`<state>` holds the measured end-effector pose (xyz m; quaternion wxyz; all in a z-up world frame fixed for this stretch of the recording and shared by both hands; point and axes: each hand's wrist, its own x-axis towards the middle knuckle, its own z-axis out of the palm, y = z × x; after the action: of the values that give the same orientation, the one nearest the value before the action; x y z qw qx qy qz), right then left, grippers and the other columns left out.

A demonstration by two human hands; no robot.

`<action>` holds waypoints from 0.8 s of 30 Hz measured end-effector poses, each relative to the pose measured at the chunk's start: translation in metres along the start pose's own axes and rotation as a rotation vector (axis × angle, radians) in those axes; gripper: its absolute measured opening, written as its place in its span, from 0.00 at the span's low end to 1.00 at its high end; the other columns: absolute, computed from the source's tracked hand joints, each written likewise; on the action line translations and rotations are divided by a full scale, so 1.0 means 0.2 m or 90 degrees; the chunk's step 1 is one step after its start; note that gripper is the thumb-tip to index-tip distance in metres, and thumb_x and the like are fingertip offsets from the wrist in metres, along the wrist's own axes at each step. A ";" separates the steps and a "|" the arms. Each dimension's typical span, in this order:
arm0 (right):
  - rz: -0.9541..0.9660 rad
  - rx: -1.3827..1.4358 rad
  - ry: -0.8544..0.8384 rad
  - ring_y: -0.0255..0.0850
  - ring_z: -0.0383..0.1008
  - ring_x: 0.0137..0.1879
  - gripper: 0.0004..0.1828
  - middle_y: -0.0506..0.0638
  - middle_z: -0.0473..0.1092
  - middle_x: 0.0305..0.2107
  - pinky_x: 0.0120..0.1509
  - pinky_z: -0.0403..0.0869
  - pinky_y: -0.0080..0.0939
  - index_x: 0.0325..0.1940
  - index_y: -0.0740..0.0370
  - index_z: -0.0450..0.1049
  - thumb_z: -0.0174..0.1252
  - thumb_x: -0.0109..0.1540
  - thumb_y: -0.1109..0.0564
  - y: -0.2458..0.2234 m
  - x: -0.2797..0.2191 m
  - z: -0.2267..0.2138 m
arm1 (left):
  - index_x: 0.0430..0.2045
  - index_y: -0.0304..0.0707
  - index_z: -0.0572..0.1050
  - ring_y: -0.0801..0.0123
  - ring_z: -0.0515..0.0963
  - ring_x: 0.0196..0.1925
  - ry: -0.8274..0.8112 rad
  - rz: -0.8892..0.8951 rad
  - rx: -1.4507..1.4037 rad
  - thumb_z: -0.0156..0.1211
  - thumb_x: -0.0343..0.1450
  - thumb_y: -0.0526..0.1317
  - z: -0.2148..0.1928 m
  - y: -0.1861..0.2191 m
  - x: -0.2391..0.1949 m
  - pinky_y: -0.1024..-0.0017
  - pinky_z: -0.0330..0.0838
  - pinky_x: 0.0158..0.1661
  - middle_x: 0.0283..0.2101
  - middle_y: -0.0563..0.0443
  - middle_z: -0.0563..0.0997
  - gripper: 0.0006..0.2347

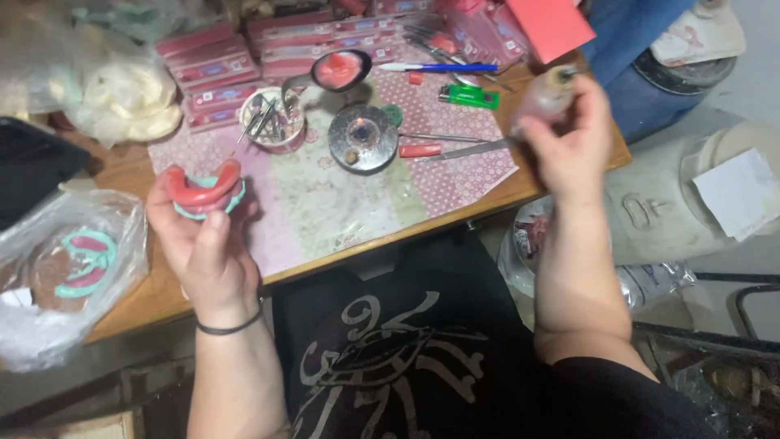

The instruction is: The person assembles a dental model by applying glue to a pink gum piece and attaching a light blue mold. They then use a red tool to shape and smooth the edges of the model. Finally, they use a yellow tool to further refine the model's surface.

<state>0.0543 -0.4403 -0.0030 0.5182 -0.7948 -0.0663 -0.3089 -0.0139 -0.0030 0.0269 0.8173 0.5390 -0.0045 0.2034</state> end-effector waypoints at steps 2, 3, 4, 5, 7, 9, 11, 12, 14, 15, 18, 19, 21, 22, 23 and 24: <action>0.018 0.030 -0.022 0.41 0.70 0.59 0.33 0.54 0.69 0.56 0.67 0.70 0.39 0.66 0.62 0.64 0.71 0.61 0.67 0.12 0.01 -0.08 | 0.61 0.45 0.62 0.54 0.83 0.50 0.017 -0.019 -0.007 0.69 0.68 0.46 0.00 -0.01 0.01 0.69 0.80 0.40 0.53 0.37 0.75 0.29; 0.033 0.057 -0.037 0.38 0.69 0.59 0.30 0.52 0.69 0.55 0.66 0.70 0.36 0.66 0.61 0.65 0.68 0.62 0.69 0.17 0.02 -0.09 | 0.62 0.45 0.62 0.53 0.84 0.45 0.027 -0.037 -0.019 0.69 0.67 0.46 -0.01 0.00 0.01 0.71 0.80 0.37 0.53 0.30 0.79 0.29; 0.035 0.069 -0.053 0.38 0.69 0.59 0.30 0.52 0.69 0.55 0.66 0.70 0.36 0.66 0.61 0.65 0.68 0.62 0.69 0.18 0.01 -0.12 | 0.62 0.45 0.62 0.53 0.84 0.45 0.044 -0.033 -0.010 0.69 0.67 0.46 0.00 0.00 0.02 0.71 0.80 0.37 0.53 0.30 0.79 0.29; 0.042 0.070 -0.055 0.36 0.68 0.57 0.24 0.49 0.69 0.52 0.65 0.68 0.34 0.62 0.59 0.67 0.69 0.66 0.65 0.19 0.01 -0.12 | 0.63 0.41 0.62 0.54 0.85 0.44 0.067 -0.047 -0.046 0.70 0.65 0.46 -0.01 0.01 0.02 0.73 0.81 0.37 0.54 0.25 0.80 0.31; 0.049 0.088 -0.080 0.33 0.66 0.55 0.19 0.46 0.69 0.50 0.65 0.66 0.31 0.59 0.56 0.68 0.69 0.69 0.61 0.27 0.00 -0.15 | 0.63 0.38 0.62 0.54 0.86 0.44 0.114 -0.050 -0.072 0.71 0.64 0.46 -0.04 0.03 0.02 0.75 0.83 0.37 0.55 0.20 0.80 0.34; -0.069 0.166 -0.045 0.58 0.64 0.77 0.43 0.69 0.59 0.75 0.80 0.68 0.56 0.83 0.66 0.51 0.68 0.71 0.75 0.44 -0.02 -0.18 | 0.65 0.36 0.63 0.54 0.86 0.45 0.092 -0.046 -0.105 0.68 0.67 0.48 -0.08 0.05 0.04 0.72 0.83 0.40 0.56 0.21 0.81 0.32; -0.152 0.087 0.065 0.58 0.67 0.65 0.28 0.70 0.64 0.61 0.68 0.69 0.55 0.70 0.73 0.60 0.65 0.71 0.78 0.23 -0.09 -0.08 | 0.64 0.36 0.63 0.55 0.86 0.44 0.111 -0.038 -0.101 0.68 0.67 0.49 -0.14 0.10 0.03 0.72 0.83 0.40 0.56 0.22 0.81 0.32; -0.238 -0.008 0.191 0.59 0.70 0.52 0.13 0.72 0.69 0.48 0.57 0.70 0.55 0.56 0.82 0.68 0.62 0.70 0.81 0.12 -0.12 -0.05 | 0.64 0.37 0.63 0.56 0.85 0.43 0.110 -0.040 -0.106 0.68 0.67 0.49 -0.17 0.12 0.03 0.72 0.83 0.39 0.55 0.23 0.81 0.32; -0.287 0.004 0.105 0.58 0.71 0.46 0.06 0.69 0.70 0.41 0.57 0.69 0.52 0.50 0.77 0.69 0.59 0.71 0.76 -0.22 -0.22 0.19 | 0.65 0.36 0.63 0.55 0.86 0.42 0.128 -0.032 -0.097 0.65 0.68 0.49 -0.22 0.13 0.02 0.71 0.84 0.40 0.55 0.23 0.82 0.31; -0.331 0.004 0.035 0.56 0.72 0.40 0.03 0.65 0.72 0.35 0.56 0.68 0.50 0.44 0.72 0.70 0.56 0.72 0.72 -0.40 -0.29 0.29 | 0.66 0.35 0.63 0.54 0.86 0.42 0.128 -0.035 -0.089 0.62 0.70 0.48 -0.24 0.14 0.01 0.70 0.84 0.40 0.55 0.23 0.82 0.30; -0.391 -0.067 -0.477 0.57 0.80 0.59 0.20 0.62 0.78 0.53 0.67 0.76 0.57 0.57 0.67 0.77 0.60 0.68 0.49 -0.67 -0.37 0.56 | 0.62 0.35 0.65 0.48 0.86 0.54 0.091 -0.039 -0.094 0.61 0.72 0.49 -0.29 0.16 -0.03 0.66 0.85 0.51 0.55 0.23 0.81 0.26; -0.394 -0.064 -0.480 0.57 0.80 0.59 0.20 0.62 0.78 0.53 0.67 0.76 0.57 0.57 0.67 0.77 0.60 0.68 0.49 -0.72 -0.39 0.67 | 0.62 0.35 0.65 0.48 0.86 0.54 0.095 -0.036 -0.093 0.61 0.72 0.49 -0.31 0.16 -0.04 0.66 0.85 0.51 0.55 0.23 0.81 0.26; -0.278 -0.251 -0.722 0.62 0.43 0.82 0.53 0.68 0.49 0.75 0.82 0.44 0.64 0.79 0.68 0.51 0.44 0.66 0.24 -0.85 -0.41 0.88 | 0.62 0.36 0.65 0.43 0.82 0.63 0.043 0.010 -0.078 0.59 0.74 0.50 -0.35 0.16 -0.05 0.59 0.74 0.65 0.52 0.32 0.82 0.24; -0.284 -0.250 -0.724 0.62 0.43 0.82 0.53 0.68 0.49 0.75 0.82 0.44 0.64 0.79 0.68 0.51 0.44 0.66 0.24 -0.91 -0.42 0.96 | 0.62 0.36 0.65 0.43 0.82 0.63 0.047 0.014 -0.079 0.59 0.74 0.50 -0.36 0.17 -0.06 0.59 0.74 0.65 0.52 0.32 0.82 0.24; -0.240 -0.320 -0.755 0.64 0.35 0.82 0.58 0.72 0.40 0.76 0.81 0.40 0.64 0.79 0.72 0.41 0.40 0.65 0.20 -0.97 -0.42 1.04 | 0.62 0.35 0.65 0.44 0.81 0.63 0.045 0.023 -0.056 0.57 0.76 0.51 -0.38 0.18 -0.08 0.59 0.72 0.66 0.52 0.32 0.82 0.24; -0.195 -0.391 -0.783 0.65 0.27 0.82 0.64 0.75 0.31 0.76 0.81 0.36 0.64 0.80 0.76 0.32 0.36 0.65 0.17 -1.03 -0.42 1.12 | 0.63 0.35 0.64 0.45 0.81 0.63 0.043 0.033 -0.032 0.55 0.77 0.51 -0.39 0.19 -0.09 0.58 0.70 0.68 0.53 0.32 0.82 0.24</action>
<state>-0.0064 -0.1352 0.0500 0.0897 -0.9173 -0.3681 0.1225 -0.0593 0.0737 0.0234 0.8250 0.5107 0.0039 0.2420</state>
